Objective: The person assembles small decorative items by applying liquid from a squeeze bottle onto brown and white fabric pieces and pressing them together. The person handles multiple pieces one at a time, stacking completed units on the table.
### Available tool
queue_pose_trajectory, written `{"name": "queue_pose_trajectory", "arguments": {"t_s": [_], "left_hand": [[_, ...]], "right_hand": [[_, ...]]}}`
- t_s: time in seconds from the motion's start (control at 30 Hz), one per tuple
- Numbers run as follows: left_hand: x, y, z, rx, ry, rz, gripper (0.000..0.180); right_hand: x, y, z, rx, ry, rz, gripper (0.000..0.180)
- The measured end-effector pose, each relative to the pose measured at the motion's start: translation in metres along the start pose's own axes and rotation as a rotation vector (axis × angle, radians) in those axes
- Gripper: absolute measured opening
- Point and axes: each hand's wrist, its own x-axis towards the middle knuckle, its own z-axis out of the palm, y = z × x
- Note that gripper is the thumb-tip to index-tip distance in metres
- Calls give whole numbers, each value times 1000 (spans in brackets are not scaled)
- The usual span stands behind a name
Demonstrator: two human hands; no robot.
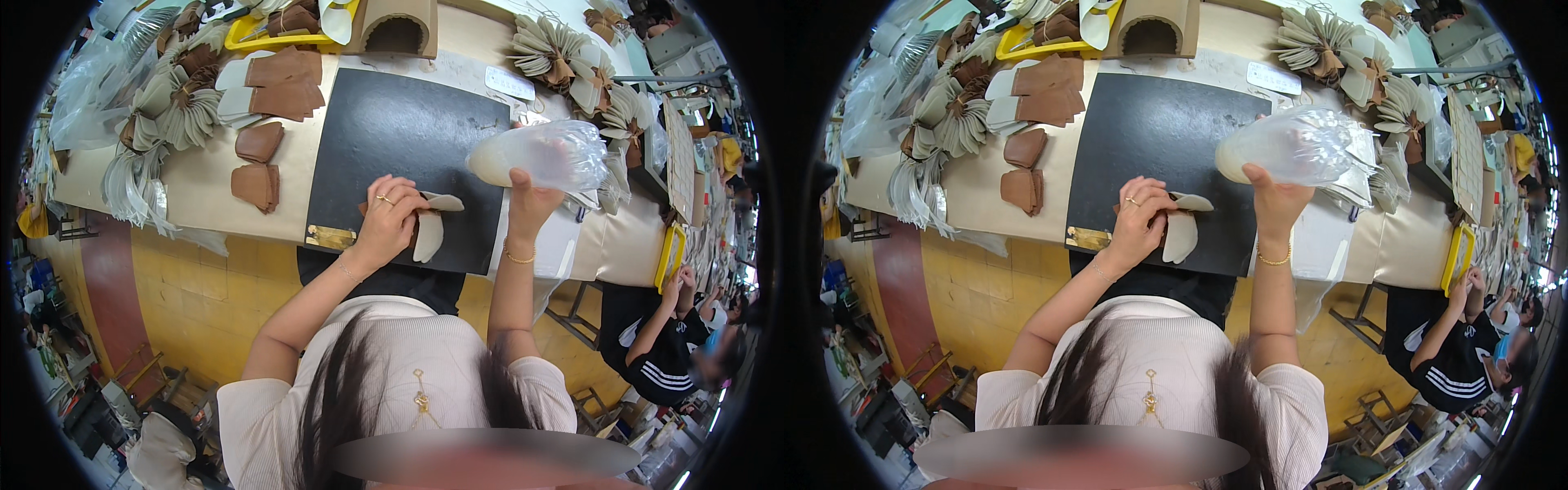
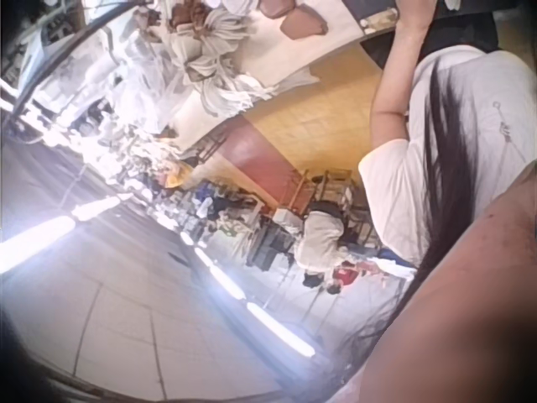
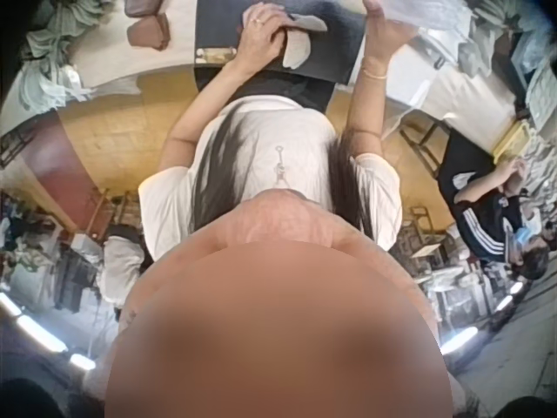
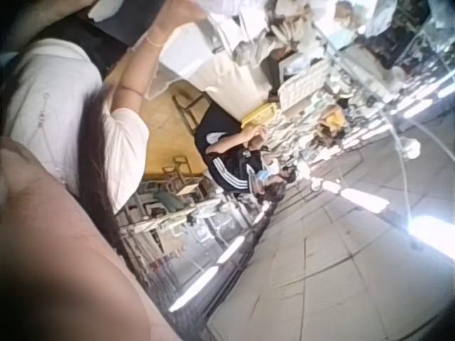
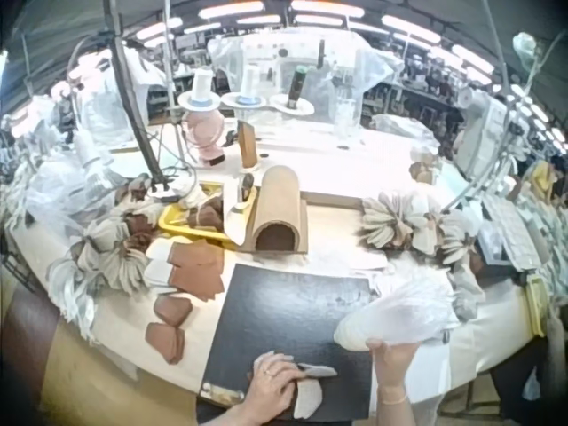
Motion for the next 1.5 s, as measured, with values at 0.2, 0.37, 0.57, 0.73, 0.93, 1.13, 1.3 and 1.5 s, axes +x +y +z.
{"name": "queue_pose_trajectory", "arguments": {"t_s": [0.2, 0.37, 0.57, 0.73, 0.93, 1.13, 1.3, 1.5], "left_hand": [[2, 0, 3, -18, 20, -73, 24], [1, -1, 0, 15, -43, -16, 17], [1, -2, -5, -33, -77, -19, 16], [0, -2, -6, -57, -82, -44, 15], [0, -3, -6, -33, -85, -41, 19], [0, -3, -5, -36, -74, -35, 18], [2, -3, -5, -53, -76, -27, 18], [4, 1, -6, -30, -56, -25, 20]], "right_hand": [[-12, -7, 3, -169, -50, -4, 88], [-15, -7, -3, 14, 5, -1, 81], [-50, 5, 7, -248, -274, 104, 81], [-39, 10, 3, -587, -444, -309, 66], [-34, 5, 18, -425, -126, -41, 44], [-21, 12, 25, -571, -71, -6, 40], [-27, 21, 19, -551, -236, -145, 49], [-4, 10, 20, -701, 77, 49, 53]]}}
